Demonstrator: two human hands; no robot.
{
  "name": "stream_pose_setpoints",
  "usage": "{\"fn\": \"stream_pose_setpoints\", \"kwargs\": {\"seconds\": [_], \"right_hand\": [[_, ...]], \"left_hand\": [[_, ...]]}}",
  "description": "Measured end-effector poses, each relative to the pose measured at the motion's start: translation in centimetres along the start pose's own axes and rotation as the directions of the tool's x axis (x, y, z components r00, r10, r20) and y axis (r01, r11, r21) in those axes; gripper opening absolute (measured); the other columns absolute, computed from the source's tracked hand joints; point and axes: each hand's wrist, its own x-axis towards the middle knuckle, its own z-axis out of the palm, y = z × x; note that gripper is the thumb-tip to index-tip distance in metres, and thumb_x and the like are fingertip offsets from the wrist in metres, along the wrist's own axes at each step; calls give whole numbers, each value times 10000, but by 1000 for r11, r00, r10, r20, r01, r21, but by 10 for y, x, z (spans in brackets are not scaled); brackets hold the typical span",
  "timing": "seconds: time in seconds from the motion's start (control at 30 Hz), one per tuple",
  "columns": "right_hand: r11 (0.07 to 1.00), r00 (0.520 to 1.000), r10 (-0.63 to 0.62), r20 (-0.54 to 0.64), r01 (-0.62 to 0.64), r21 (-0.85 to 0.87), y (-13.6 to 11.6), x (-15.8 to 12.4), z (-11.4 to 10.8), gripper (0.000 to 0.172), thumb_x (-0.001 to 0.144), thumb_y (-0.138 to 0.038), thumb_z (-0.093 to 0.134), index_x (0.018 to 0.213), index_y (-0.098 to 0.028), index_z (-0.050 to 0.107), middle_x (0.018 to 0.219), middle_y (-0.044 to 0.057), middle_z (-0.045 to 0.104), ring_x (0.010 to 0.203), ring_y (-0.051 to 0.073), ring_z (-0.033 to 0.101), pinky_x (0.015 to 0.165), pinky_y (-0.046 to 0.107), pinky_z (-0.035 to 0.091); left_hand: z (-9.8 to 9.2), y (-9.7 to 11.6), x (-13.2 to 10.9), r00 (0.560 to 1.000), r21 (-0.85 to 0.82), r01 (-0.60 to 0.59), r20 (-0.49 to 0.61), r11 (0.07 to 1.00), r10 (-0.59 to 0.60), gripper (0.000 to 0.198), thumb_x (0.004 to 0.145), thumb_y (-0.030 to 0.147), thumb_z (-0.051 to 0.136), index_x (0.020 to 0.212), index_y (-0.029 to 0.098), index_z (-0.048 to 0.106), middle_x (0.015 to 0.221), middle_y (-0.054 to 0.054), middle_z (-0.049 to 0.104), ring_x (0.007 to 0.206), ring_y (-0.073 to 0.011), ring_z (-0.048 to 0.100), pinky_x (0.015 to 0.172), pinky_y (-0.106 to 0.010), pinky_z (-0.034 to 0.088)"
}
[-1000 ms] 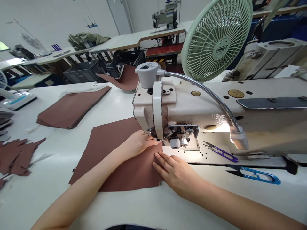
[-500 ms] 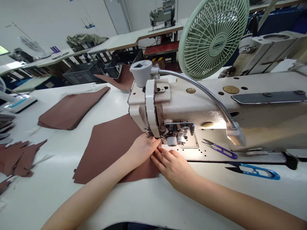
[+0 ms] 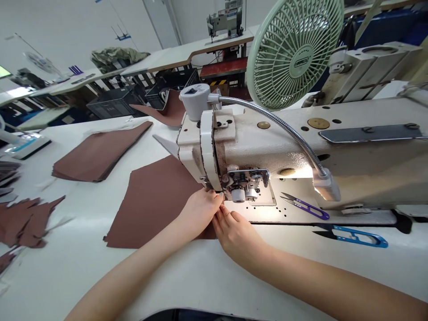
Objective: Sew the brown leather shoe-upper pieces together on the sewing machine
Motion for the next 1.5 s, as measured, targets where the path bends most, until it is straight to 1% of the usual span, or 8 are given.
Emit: {"fn": "stream_pose_setpoints", "kwargs": {"seconds": [0.1,0.23,0.43,0.6,0.87,1.03,1.3,1.5], "right_hand": [[999,999,36,-2,-36,-26,2,7,0,353,835,-66,378,1040,17,654,1054,227,667,1009,297,630,667,336,512],[997,997,70,-29,-70,-32,4,9,1,346,809,-53,399,1024,27,659,1042,225,671,978,299,642,666,338,518],[998,996,11,-91,-4,70,-9,-1,-9,357,818,-34,386,1037,-1,666,1083,180,668,1007,265,633,709,329,529],[995,993,40,-112,-29,95,-15,-2,-3,373,824,-15,361,1046,-11,661,1092,153,672,1006,240,628,711,318,528],[986,997,79,-2,-78,148,-10,2,9,370,853,-47,382,1148,6,598,1172,174,631,1110,263,569,750,357,493],[960,991,116,70,-130,248,-18,1,1,430,896,-212,439,1251,16,519,1256,215,562,1204,306,495,848,417,451],[949,974,95,205,-151,276,-27,14,-14,508,914,-299,429,1280,50,476,1238,264,555,1222,355,462,848,434,441],[946,949,127,290,-203,251,-25,25,-16,530,913,-359,460,1255,45,493,1182,276,584,1135,347,520,852,437,434]], "left_hand": [[1,7,4,991,65,94,91,993,-99,214,798,32,419,688,155,555,701,-62,584,698,-209,557,573,-286,396],[-3,6,6,980,87,167,97,982,-175,185,803,43,433,743,152,570,711,-53,584,723,-199,568,547,-266,368],[-12,-6,-9,997,-25,33,77,999,-31,172,788,51,478,664,158,528,727,-21,576,706,-146,541,606,-238,385],[-10,0,-8,991,-50,86,107,995,-80,208,788,50,463,608,152,484,704,-22,538,683,-136,516,550,-233,354],[-14,0,-8,998,18,12,54,1000,-13,197,786,41,453,629,158,475,673,-16,508,664,-147,490,520,-250,330],[-18,-5,-11,998,-10,-64,-25,998,63,222,811,42,441,629,158,494,662,-14,527,660,-147,484,583,-248,375],[-8,-5,-5,997,-250,71,-17,966,-78,204,782,29,460,678,173,562,671,-1,543,709,-147,516,635,-227,398],[-7,-8,-1,992,-277,121,14,953,-122,215,767,44,481,595,172,490,600,12,506,691,-144,515,656,-231,384]]}}
